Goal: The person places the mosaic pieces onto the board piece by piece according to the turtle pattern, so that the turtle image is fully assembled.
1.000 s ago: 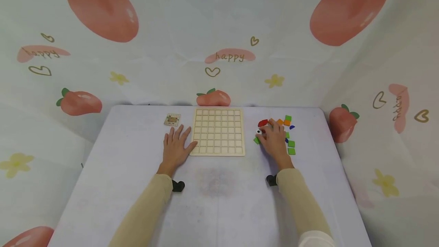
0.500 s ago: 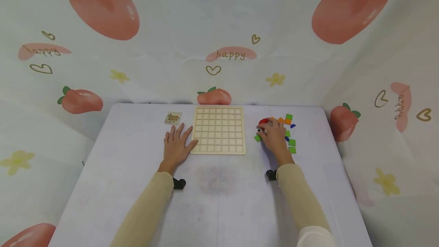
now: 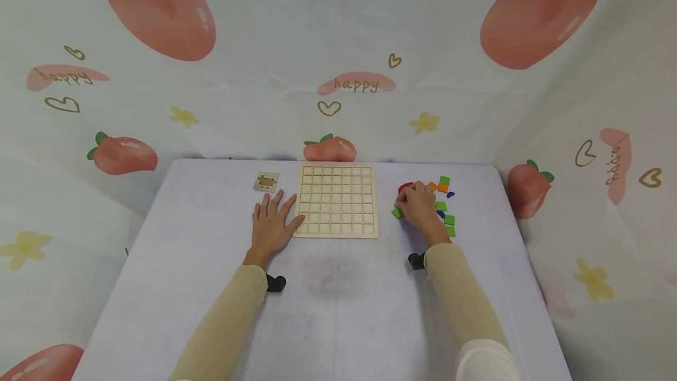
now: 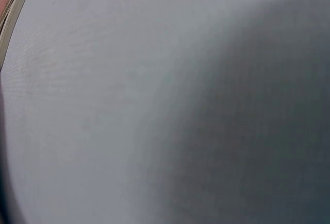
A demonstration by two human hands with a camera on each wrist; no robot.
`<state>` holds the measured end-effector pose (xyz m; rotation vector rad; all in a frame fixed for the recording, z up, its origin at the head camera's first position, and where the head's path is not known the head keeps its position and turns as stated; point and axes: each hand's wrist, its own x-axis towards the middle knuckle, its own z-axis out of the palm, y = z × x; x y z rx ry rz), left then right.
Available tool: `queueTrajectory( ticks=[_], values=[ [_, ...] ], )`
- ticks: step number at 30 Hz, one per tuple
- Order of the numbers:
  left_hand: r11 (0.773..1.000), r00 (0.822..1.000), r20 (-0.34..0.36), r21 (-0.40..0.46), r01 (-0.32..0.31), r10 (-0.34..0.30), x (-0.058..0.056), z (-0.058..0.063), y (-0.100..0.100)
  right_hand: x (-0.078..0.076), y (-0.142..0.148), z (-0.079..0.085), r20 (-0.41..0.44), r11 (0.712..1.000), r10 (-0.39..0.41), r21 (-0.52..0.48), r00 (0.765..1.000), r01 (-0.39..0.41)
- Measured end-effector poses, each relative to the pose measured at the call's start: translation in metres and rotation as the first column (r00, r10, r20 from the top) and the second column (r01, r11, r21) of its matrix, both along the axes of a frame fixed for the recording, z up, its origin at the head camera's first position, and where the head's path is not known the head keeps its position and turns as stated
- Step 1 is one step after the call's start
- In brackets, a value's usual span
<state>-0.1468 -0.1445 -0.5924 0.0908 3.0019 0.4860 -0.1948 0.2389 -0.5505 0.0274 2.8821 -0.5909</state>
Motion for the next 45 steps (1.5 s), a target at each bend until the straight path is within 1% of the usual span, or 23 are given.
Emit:
queueTrajectory(
  ticks=[2, 8, 12, 16, 19, 23, 27, 31, 35, 37, 41, 45],
  values=[
    [1.000, 1.000, -0.004, 0.000, 0.000, 0.000, 0.000, 0.000, 0.000, 0.001, 0.001, 0.001, -0.006, 1.000, 0.016, 0.005, 1.000, -0.016],
    [1.000, 1.000, -0.013, 0.019, -0.007, 0.008, 0.001, 0.001, -0.001, 0.005, 0.009, 0.006, -0.030, 0.999, 0.019, -0.049, 0.999, -0.020],
    [1.000, 1.000, -0.021, 0.023, -0.021, 0.021, 0.001, 0.002, -0.002, 0.010, 0.012, 0.009, -0.018, 0.999, 0.021, -0.044, 1.000, -0.022],
    [0.999, 0.999, -0.034, 0.023, -0.026, 0.027, 0.002, 0.002, -0.003, 0.014, 0.013, 0.009, -0.010, 0.999, 0.005, -0.037, 1.000, -0.005],
    [0.999, 0.999, -0.030, 0.030, -0.029, 0.030, 0.002, 0.004, -0.004, 0.015, 0.013, 0.009, -0.006, 0.999, -0.001, -0.053, 1.000, 0.001],
    [0.999, 1.000, -0.005, 0.038, -0.030, 0.030, 0.003, 0.006, -0.003, 0.013, 0.012, 0.009, 0.013, 0.996, -0.002, -0.089, 1.000, 0.003],
    [0.999, 1.000, -0.002, 0.040, -0.026, 0.026, 0.003, 0.008, -0.003, 0.010, 0.009, 0.013, 0.040, 0.991, 0.009, -0.131, 0.999, -0.004],
    [0.999, 1.000, -0.012, 0.038, -0.018, 0.019, 0.003, 0.006, -0.002, 0.008, 0.007, 0.018, 0.062, 0.983, 0.026, -0.185, 0.998, -0.015],
    [0.999, 1.000, -0.018, 0.040, -0.016, 0.016, 0.003, 0.003, -0.001, 0.003, 0.005, 0.021, 0.110, 0.970, 0.024, -0.243, 0.994, 0.003],
    [0.999, 1.000, -0.014, 0.041, -0.015, 0.016, 0.002, 0.002, -0.001, 0.000, 0.002, 0.023, 0.120, 0.963, 0.026, -0.269, 0.992, 0.007],
    [0.999, 1.000, 0.005, 0.030, -0.012, 0.012, 0.001, -0.001, 0.000, -0.005, -0.006, 0.025, 0.110, 0.948, 0.056, -0.317, 0.992, -0.018],
    [1.000, 1.000, 0.007, 0.022, -0.010, 0.010, 0.000, -0.002, 0.000, -0.010, -0.017, 0.026, 0.109, 0.944, 0.085, -0.327, 0.990, -0.045]
  ],
)
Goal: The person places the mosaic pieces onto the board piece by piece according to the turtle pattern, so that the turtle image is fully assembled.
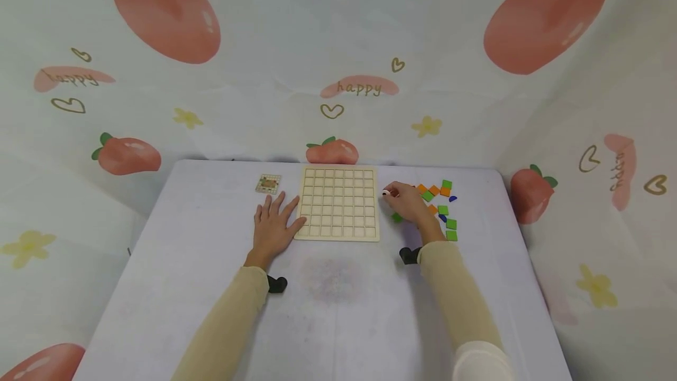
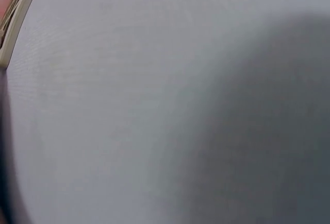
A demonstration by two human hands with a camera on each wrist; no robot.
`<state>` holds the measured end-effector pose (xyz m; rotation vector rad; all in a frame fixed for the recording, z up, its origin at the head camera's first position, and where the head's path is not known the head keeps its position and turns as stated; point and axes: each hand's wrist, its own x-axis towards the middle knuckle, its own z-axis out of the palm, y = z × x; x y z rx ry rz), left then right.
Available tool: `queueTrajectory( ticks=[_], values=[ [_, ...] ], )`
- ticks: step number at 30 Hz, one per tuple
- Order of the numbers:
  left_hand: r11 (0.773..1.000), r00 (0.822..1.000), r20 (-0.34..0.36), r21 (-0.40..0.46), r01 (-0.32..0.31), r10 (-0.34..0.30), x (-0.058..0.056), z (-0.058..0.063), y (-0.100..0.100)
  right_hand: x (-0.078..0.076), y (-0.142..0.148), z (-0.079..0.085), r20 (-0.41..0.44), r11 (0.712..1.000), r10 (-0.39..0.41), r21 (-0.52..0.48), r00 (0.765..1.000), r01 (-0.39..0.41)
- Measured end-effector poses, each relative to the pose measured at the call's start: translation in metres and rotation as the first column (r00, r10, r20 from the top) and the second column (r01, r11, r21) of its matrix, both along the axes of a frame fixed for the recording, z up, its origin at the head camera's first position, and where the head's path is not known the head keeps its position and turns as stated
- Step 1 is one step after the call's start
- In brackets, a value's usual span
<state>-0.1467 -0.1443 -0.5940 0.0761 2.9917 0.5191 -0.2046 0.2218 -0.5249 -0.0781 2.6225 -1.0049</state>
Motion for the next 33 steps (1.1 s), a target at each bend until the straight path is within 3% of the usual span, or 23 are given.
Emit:
queueTrajectory(
  ticks=[7, 15, 20, 25, 33],
  values=[
    [1.000, 1.000, -0.021, 0.008, -0.001, 0.001, 0.000, 0.001, 0.002, -0.007, -0.019, 0.001, 0.045, 0.998, -0.032, -0.060, 0.998, 0.035],
    [1.000, 1.000, -0.021, 0.013, -0.008, 0.008, 0.001, 0.004, 0.001, -0.017, -0.040, -0.004, -0.046, 0.985, -0.029, -0.170, 0.999, 0.021],
    [1.000, 1.000, -0.014, 0.014, -0.007, 0.008, 0.000, 0.003, 0.002, -0.021, -0.051, -0.007, 0.022, 0.967, -0.068, -0.243, 0.997, 0.072],
    [1.000, 1.000, -0.015, 0.009, -0.008, 0.008, -0.001, 0.001, 0.002, -0.025, -0.063, -0.011, 0.038, 0.970, -0.067, -0.232, 0.997, 0.073],
    [1.000, 1.000, -0.019, 0.011, -0.009, 0.009, 0.001, 0.001, 0.001, -0.034, -0.086, -0.018, -0.031, 0.985, -0.011, -0.173, 0.999, 0.006]
  ],
)
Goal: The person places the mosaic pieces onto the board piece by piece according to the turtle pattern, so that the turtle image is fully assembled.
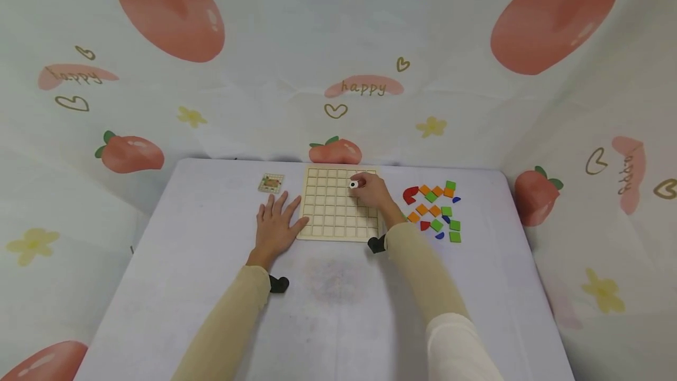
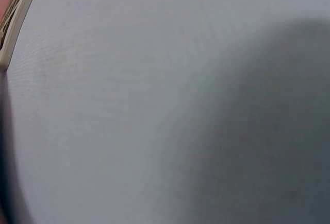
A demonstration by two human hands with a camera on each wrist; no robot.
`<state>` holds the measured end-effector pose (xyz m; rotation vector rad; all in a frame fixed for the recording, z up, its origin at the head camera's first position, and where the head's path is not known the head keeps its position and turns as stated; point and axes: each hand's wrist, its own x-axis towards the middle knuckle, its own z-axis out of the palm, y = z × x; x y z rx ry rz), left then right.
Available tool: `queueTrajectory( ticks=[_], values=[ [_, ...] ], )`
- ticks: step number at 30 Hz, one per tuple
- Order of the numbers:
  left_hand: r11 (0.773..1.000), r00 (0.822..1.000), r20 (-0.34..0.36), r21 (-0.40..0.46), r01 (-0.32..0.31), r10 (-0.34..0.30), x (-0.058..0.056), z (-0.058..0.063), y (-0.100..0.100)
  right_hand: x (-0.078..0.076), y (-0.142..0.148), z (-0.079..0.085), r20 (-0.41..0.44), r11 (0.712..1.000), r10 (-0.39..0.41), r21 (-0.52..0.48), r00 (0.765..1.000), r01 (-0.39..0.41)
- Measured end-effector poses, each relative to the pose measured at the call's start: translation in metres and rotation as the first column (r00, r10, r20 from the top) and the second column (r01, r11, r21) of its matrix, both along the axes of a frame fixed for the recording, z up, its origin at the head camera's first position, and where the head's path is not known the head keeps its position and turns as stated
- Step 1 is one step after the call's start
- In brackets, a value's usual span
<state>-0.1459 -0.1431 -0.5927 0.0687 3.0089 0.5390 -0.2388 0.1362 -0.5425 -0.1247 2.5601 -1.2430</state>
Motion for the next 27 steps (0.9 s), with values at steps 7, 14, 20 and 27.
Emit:
queueTrajectory(
  ticks=[7, 14, 20, 27],
  values=[
    [1.000, 1.000, 0.002, 0.004, 0.012, -0.012, -0.002, -0.002, -0.001, -0.006, -0.021, -0.001, 0.012, 0.999, 0.039, -0.021, 0.999, -0.039],
    [1.000, 1.000, -0.002, 0.002, 0.018, -0.018, -0.003, -0.002, 0.001, -0.009, -0.045, -0.003, 0.008, 0.998, 0.061, -0.013, 0.998, -0.061],
    [1.000, 1.000, -0.001, 0.002, 0.017, -0.017, -0.002, -0.001, 0.002, -0.012, -0.060, -0.004, -0.002, 0.997, 0.066, -0.032, 0.998, -0.066],
    [1.000, 1.000, -0.010, 0.004, 0.014, -0.014, -0.001, -0.003, -0.002, -0.012, -0.073, -0.005, -0.103, 0.995, 0.100, -0.006, 0.990, -0.101]
  ],
)
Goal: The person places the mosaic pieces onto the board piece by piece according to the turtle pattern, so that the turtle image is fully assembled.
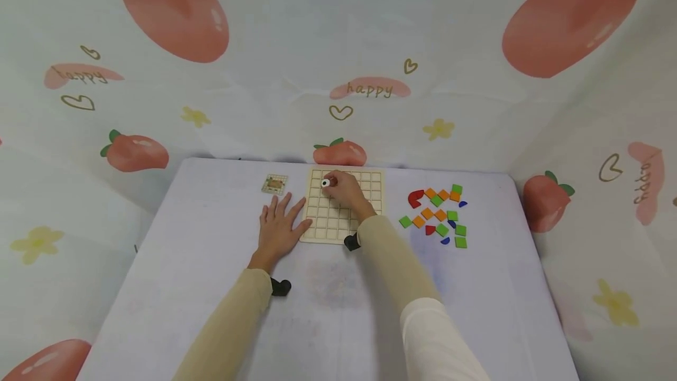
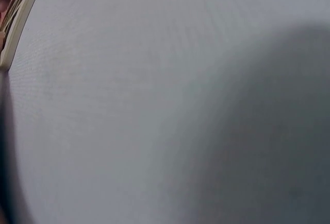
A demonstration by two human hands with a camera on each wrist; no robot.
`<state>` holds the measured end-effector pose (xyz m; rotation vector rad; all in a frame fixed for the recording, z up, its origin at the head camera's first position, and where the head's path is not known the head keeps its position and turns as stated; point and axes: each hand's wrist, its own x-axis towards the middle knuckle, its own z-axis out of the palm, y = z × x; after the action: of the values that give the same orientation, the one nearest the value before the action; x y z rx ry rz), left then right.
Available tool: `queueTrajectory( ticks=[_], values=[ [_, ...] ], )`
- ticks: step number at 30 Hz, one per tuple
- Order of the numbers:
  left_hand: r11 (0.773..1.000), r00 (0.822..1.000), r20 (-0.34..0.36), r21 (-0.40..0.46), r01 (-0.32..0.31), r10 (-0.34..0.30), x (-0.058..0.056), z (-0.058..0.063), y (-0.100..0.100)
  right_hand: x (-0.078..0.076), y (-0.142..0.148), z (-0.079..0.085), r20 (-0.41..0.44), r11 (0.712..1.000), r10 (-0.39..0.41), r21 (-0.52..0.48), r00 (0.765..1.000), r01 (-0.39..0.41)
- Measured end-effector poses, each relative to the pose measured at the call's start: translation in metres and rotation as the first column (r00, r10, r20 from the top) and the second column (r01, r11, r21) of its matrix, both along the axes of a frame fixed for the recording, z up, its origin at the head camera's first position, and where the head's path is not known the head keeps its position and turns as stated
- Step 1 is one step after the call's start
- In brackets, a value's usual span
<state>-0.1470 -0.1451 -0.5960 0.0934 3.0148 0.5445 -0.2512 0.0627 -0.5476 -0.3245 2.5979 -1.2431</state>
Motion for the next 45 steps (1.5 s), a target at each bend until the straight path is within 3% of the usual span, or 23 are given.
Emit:
queueTrajectory(
  ticks=[8, 20, 23, 33, 45],
  values=[
    [1.000, 1.000, 0.002, 0.000, 0.005, -0.005, 0.002, 0.000, 0.000, -0.004, -0.022, -0.012, -0.055, 0.993, -0.021, 0.113, 0.998, 0.027],
    [1.000, 1.000, -0.012, -0.001, 0.009, -0.009, 0.001, 0.000, -0.002, -0.004, -0.039, -0.013, -0.069, 0.941, -0.090, 0.321, 0.994, 0.108],
    [1.000, 1.000, -0.013, -0.016, 0.008, -0.009, 0.001, -0.001, -0.002, -0.004, -0.039, -0.013, -0.071, 0.938, -0.101, 0.325, 0.992, 0.119],
    [1.000, 1.000, -0.009, -0.021, 0.015, -0.015, 0.000, -0.001, -0.002, 0.001, -0.036, -0.013, -0.086, 0.961, -0.169, 0.205, 0.982, 0.183],
    [0.999, 1.000, -0.015, -0.038, 0.005, -0.005, 0.002, 0.000, -0.002, 0.005, -0.039, -0.010, -0.093, 0.963, -0.149, 0.211, 0.984, 0.166]
  ],
)
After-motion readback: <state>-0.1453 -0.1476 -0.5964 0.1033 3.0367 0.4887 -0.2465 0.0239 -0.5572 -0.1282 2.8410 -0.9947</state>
